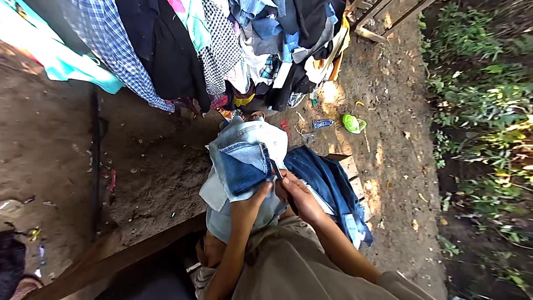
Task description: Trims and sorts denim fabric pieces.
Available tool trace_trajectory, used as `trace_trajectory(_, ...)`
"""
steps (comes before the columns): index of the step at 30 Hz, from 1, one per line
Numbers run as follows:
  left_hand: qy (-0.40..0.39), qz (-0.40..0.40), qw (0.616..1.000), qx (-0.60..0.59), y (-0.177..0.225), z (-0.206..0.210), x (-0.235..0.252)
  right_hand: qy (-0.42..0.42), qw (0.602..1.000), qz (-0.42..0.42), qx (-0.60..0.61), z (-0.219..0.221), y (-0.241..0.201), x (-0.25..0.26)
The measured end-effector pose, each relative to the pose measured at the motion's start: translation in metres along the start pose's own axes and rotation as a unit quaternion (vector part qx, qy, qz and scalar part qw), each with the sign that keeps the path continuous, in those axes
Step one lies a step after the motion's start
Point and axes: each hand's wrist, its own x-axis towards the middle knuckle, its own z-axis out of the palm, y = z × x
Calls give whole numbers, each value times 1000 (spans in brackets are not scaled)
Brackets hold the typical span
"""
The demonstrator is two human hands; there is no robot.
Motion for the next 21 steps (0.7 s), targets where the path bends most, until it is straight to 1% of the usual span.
trace_trajectory(2, 3, -8, 1000, 26, 0, 0, 2, 9, 992, -42, -118, -2, 1, -4)
trace_trajectory(5, -10, 1, 999, 33, -3, -2, 3, 5, 957, -97, -273, -6, 9, -7)
trace_trajectory(9, -37, 9, 999, 9, -5, -7, 4, 41, 908, -153, -387, -7, 20, -4)
trace_trajectory(12, -59, 21, 998, -23, -8, -12, 9, 77, 875, -215, -426, -4, 26, 4)
trace_trajectory(14, -69, 23, 997, -35, -9, -14, 11, 86, 879, -246, -399, 0, 27, 11)
trace_trajectory(15, -74, 27, 996, -41, -9, -15, 12, 84, 892, -254, -364, 2, 27, 15)
trace_trajectory(16, -78, 30, 995, -45, -9, -15, 13, 76, 914, -249, -311, 4, 25, 17)
trace_trajectory(17, -84, 31, 995, -48, -9, -16, 14, 67, 940, -226, -247, 7, 22, 18)
trace_trajectory(18, -87, 30, 994, -52, -9, -16, 14, 56, 965, -186, -175, 10, 17, 19)
trace_trajectory(19, -87, 28, 994, -57, -9, -17, 14, 40, 986, -127, -97, 13, 11, 19)
trace_trajectory(20, -84, 23, 994, -65, -10, -18, 14, 19, 998, -60, -25, 13, 4, 19)
trace_trajectory(21, -82, 16, 994, -76, -10, -18, 14, -6, 999, 2, 34, 10, -2, 20)
